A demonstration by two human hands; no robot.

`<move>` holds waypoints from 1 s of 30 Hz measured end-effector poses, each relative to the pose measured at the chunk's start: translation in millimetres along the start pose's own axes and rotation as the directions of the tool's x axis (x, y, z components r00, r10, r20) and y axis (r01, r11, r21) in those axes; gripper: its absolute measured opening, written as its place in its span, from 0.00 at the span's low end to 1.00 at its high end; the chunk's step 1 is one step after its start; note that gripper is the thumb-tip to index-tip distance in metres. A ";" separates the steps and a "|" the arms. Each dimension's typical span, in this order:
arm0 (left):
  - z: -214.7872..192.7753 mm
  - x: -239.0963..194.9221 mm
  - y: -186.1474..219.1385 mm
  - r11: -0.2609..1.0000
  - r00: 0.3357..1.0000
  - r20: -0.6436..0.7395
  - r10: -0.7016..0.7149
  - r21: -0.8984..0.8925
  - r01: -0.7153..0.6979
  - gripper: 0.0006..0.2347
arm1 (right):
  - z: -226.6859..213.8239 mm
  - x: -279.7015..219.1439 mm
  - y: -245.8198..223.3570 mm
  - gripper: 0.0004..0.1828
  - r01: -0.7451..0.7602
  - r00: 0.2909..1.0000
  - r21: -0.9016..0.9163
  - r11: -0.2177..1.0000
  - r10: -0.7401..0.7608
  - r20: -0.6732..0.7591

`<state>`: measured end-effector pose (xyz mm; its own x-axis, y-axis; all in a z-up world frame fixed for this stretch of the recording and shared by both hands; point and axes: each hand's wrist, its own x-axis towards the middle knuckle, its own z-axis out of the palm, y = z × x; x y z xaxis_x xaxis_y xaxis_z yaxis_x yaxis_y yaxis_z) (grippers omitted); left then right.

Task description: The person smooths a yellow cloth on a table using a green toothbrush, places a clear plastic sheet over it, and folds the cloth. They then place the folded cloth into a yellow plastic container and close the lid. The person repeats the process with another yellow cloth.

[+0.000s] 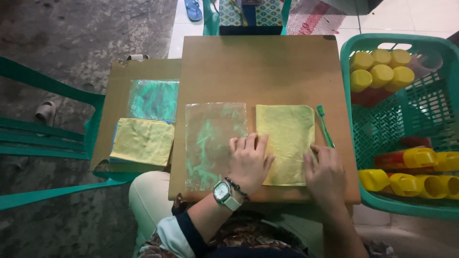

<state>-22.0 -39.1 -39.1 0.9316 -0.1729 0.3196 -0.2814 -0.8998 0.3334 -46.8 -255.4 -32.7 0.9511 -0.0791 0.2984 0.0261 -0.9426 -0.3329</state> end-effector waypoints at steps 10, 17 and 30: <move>-37.4 20.3 0.3 0.709 0.915 0.365 -0.171 -0.600 0.371 0.36 | -32.7 29.6 -19.8 0.30 -0.349 0.935 0.596 0.723 0.222 0.277; -14.5 22.0 -2.6 0.755 0.936 0.332 -0.114 -0.584 0.299 0.27 | -11.5 30.7 -6.3 0.31 -0.405 0.913 0.774 0.487 0.167 0.373; -51.2 15.8 -34.4 0.628 0.999 -0.007 0.046 -0.778 -0.034 0.37 | -10.9 30.3 -30.3 0.34 -0.172 0.979 0.827 0.535 0.002 0.203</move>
<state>-9.4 9.6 -0.1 0.9163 -0.2110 0.3403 -0.3869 -0.2475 0.8883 -22.1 -232.8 -3.8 0.9938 -0.0135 0.1103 0.1045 -0.2223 -0.9694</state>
